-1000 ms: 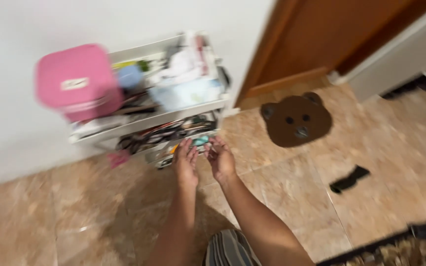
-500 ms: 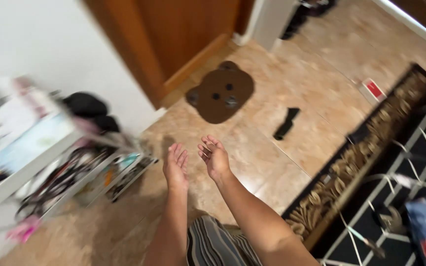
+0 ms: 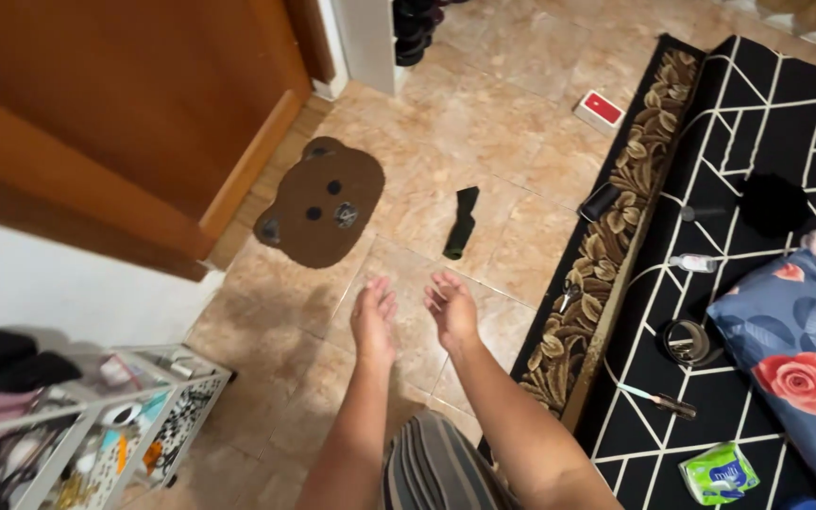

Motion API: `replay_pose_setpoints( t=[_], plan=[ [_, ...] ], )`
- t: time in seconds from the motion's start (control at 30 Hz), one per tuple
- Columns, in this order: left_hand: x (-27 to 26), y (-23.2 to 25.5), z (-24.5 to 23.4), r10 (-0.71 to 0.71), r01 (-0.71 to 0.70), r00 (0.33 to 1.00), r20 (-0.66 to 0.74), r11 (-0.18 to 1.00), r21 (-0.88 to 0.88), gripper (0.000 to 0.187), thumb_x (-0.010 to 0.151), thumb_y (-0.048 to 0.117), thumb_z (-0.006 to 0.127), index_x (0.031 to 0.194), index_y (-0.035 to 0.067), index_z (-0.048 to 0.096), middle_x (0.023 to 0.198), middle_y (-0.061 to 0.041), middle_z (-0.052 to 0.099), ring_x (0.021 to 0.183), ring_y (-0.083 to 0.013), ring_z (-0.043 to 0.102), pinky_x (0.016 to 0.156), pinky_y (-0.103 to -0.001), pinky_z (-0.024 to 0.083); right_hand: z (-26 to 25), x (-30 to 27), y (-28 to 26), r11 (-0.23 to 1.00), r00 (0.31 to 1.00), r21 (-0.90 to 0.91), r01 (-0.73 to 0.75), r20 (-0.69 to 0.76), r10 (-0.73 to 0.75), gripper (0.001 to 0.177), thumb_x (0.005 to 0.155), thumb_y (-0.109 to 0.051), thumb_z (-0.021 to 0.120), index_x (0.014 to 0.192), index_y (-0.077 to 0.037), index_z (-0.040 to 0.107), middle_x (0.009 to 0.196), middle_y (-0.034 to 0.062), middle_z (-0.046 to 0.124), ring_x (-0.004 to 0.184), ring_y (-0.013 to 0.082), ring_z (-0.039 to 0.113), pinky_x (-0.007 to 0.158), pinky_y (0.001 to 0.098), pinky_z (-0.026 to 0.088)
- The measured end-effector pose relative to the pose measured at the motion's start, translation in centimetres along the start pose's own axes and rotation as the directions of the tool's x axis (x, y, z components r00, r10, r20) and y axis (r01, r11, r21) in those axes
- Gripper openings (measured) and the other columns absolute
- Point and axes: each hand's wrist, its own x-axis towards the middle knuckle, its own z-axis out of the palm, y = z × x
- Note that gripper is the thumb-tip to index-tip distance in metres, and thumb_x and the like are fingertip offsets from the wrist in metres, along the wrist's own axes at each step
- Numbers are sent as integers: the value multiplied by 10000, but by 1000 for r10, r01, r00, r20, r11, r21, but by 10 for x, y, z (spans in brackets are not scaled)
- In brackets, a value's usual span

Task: Picking up various personal items from the floor and organizing them into a rolling storage cart.

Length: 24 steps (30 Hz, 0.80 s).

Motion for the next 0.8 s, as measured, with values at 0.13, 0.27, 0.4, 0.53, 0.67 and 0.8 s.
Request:
replay_pose_setpoints(
  t=[0.13,0.27,0.4,0.53,0.67,0.8],
  plan=[
    [16,-29,46,-50,48,998,24,997,58,584,993,389,521,1455,32,522,1499,-144,565,1343,-349,544,1139,-462,394,-50,43,-35,999,998,21,44,-40,-43,377,942,-70,549,1316,-106,510,1288,72,624,1051,248,623,882,403,513],
    [47,-60,71,-99,95,994,40,990,104,592,978,408,546,1445,44,538,1474,-142,596,1326,-345,559,1134,-447,406,-76,82,-61,997,992,24,74,-106,-71,418,993,-121,553,1406,-105,492,1386,65,614,1078,236,617,914,389,518],
    [96,-67,100,-172,166,985,27,974,155,577,980,404,554,1441,58,536,1457,-130,611,1323,-338,568,1118,-442,414,-83,129,-80,997,986,-28,66,-151,-69,522,976,-124,528,1490,-105,443,1474,53,584,1143,236,615,955,390,510],
    [177,-87,110,-195,186,980,47,971,148,553,988,390,573,1426,55,536,1462,-127,610,1323,-342,572,1129,-430,421,-86,196,-89,998,973,-45,45,-226,-54,517,994,-163,540,1497,-115,431,1462,68,565,1166,244,586,968,405,488],
    [237,-93,129,-196,182,980,17,936,303,513,978,384,578,1382,69,604,1408,-104,652,1299,-293,585,1103,-419,426,-103,265,-87,998,965,-52,42,-258,-54,544,968,-144,542,1497,-94,423,1442,84,570,1202,265,592,993,411,497],
    [308,-136,136,-167,156,986,8,932,326,433,983,315,653,1306,31,689,1292,-105,681,1217,-222,586,1046,-374,428,-112,334,-87,996,951,-94,11,-308,-40,550,968,-175,593,1487,-78,438,1412,96,568,1215,268,578,1009,413,481]
  ],
)
